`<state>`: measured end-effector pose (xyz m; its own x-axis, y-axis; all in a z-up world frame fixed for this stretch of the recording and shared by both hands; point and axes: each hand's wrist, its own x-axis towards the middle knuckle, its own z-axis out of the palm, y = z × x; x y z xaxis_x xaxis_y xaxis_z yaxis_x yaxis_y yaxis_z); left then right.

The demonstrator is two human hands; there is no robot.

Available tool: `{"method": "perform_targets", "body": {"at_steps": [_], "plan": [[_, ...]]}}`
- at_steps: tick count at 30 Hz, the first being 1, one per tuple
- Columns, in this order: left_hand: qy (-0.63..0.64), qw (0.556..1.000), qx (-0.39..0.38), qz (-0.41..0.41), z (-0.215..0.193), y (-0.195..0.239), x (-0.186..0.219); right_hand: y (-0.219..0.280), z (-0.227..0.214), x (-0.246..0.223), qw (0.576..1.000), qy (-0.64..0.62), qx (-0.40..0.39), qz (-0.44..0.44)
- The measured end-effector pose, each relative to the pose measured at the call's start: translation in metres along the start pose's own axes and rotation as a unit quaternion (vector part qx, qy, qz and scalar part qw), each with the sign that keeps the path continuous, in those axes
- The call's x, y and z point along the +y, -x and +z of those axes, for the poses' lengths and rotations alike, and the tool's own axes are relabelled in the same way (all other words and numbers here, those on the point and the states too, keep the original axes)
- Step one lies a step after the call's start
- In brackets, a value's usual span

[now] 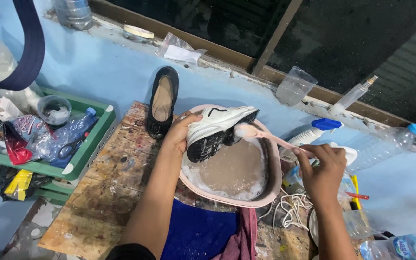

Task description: The person cleans a white sneaker by first wiping it with a pink cloth, then scrubbing the sole with a toothbrush in a basin of soapy water. They then use a green brush to scrub the upper part of the shoe while holding it over a blue mat.

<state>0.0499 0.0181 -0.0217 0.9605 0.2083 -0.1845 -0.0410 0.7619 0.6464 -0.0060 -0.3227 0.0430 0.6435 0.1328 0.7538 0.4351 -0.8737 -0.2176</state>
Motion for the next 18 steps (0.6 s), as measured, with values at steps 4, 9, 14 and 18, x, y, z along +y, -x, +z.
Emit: {"method": "perform_targets", "body": {"at_steps": [4, 9, 14, 18], "plan": [[0.022, 1.000, 0.009, -0.011, -0.007, -0.005, -0.003, 0.014, -0.008, 0.012, 0.995, 0.079, -0.052, 0.006], [0.026, 1.000, -0.002, -0.002, -0.015, -0.024, -0.013, 0.033, 0.012, 0.003, 0.947, 0.271, -0.170, -0.032], [0.018, 0.999, 0.005, -0.031, -0.009, -0.015, -0.005, 0.023, 0.017, 0.009, 0.951, 0.102, -0.269, 0.111], [0.022, 0.999, 0.014, -0.041, 0.001, 0.002, 0.001, -0.008, -0.007, -0.016, 0.973, 0.002, -0.164, 0.162]]}}
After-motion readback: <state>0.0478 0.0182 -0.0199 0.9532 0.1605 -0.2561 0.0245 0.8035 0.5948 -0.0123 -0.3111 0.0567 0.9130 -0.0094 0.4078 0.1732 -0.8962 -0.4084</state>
